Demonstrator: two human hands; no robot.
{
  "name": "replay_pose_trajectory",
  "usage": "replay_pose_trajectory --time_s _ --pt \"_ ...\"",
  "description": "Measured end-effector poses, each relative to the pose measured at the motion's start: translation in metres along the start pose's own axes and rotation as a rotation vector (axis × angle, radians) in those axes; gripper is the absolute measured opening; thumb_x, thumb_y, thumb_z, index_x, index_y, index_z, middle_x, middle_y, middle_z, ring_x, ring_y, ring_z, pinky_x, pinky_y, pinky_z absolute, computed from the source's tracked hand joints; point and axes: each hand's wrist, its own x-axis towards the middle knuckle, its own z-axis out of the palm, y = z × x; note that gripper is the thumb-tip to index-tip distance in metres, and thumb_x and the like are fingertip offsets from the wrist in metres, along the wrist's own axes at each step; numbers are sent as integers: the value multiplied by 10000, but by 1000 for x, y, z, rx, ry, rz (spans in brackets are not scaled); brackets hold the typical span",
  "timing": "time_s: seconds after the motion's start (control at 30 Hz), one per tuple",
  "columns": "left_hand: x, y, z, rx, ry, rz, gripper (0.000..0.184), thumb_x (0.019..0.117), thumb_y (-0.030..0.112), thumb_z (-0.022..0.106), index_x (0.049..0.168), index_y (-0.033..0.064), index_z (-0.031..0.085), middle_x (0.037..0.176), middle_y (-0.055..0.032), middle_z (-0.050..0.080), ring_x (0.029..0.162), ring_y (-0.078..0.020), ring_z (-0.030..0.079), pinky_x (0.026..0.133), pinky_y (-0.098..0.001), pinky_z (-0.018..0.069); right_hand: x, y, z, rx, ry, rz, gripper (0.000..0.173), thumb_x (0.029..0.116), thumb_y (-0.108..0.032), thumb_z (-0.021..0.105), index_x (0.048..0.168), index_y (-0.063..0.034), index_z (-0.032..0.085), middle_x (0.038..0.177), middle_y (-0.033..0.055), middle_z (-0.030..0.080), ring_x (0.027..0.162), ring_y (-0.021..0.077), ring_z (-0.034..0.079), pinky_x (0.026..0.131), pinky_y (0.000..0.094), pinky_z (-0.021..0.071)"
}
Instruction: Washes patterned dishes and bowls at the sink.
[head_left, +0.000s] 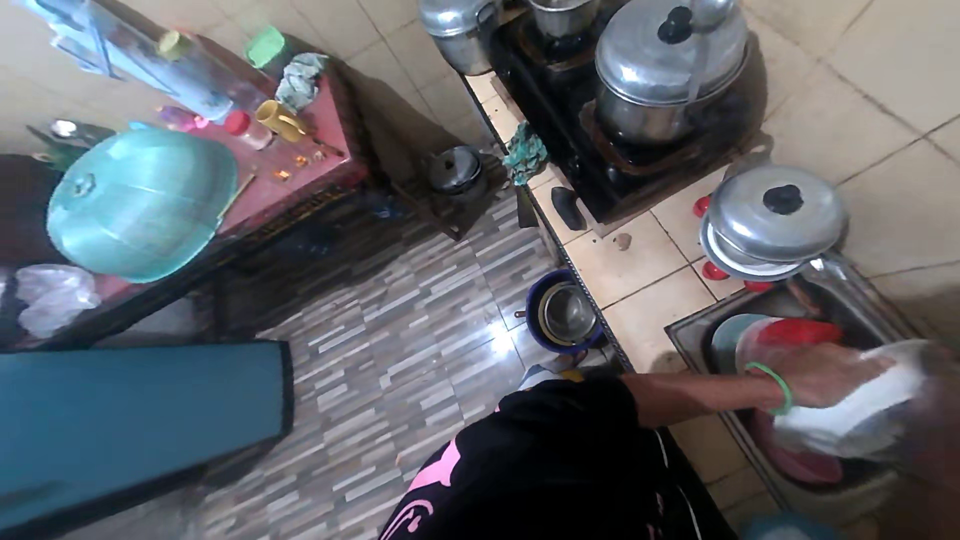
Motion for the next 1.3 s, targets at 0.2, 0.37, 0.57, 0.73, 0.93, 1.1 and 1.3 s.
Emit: replay_pose_trajectory --time_s 0.2,0.37,0.57,0.73,0.93,1.1,1.3 --pt "3 -18 0 -5 22 85 403 1110 165 387 1098 -125 668 1064 -275 688 1055 -365 663 972 -519 504 -38 -26 24 165 17 -162 442 1033 -176 565 1334 149 545 1329 299 594 1255 279 591 1101 356 463" --pt "1 -19 -4 66 -33 81 455 1123 216 351 1100 -124 652 1085 -278 674 1077 -372 652 987 -525 495 -16 -4 17 220 -36 6 480 1044 -211 513 1410 99 502 1350 255 596 1238 220 601 1087 342 475" --pt "1 -30 1 66 -7 91 417 1110 196 383 1112 -109 668 1089 -267 687 1082 -363 659 994 -530 498 -23 -19 26 275 -99 -162 407 1076 -169 435 1335 114 571 1373 238 594 1285 205 569 1122 326 438" --pt "-2 -29 0 60 -28 111 447 1120 209 350 1164 -108 661 1154 -271 681 1144 -363 646 1042 -526 478 -26 -33 19 197 -75 -22 436 1086 -192 410 1406 82 522 1396 227 575 1283 206 560 1120 341 433" --pt "-9 -28 -8 38 -30 101 421 1112 179 364 1175 -125 650 1158 -287 674 1149 -371 641 1048 -515 473 -21 -21 20 260 -86 -59 423 1080 -149 399 1366 133 530 1365 265 580 1252 210 574 1107 328 440" --pt "-14 -18 -19 -220 185 -26 406 1115 154 363 1215 -144 620 1169 -313 655 1140 -379 632 1042 -514 466 -38 -7 30 178 -6 137 490 1101 -259 327 1425 53 521 1382 236 588 1283 259 577 1114 417 446" --pt "-5 -29 -28 -274 261 -108 432 1123 183 345 1192 -144 618 1158 -304 654 1116 -362 634 1018 -498 474 -67 -37 59 110 -75 -207 482 1041 -115 352 1468 62 490 1552 255 439 1465 313 412 1229 405 308"
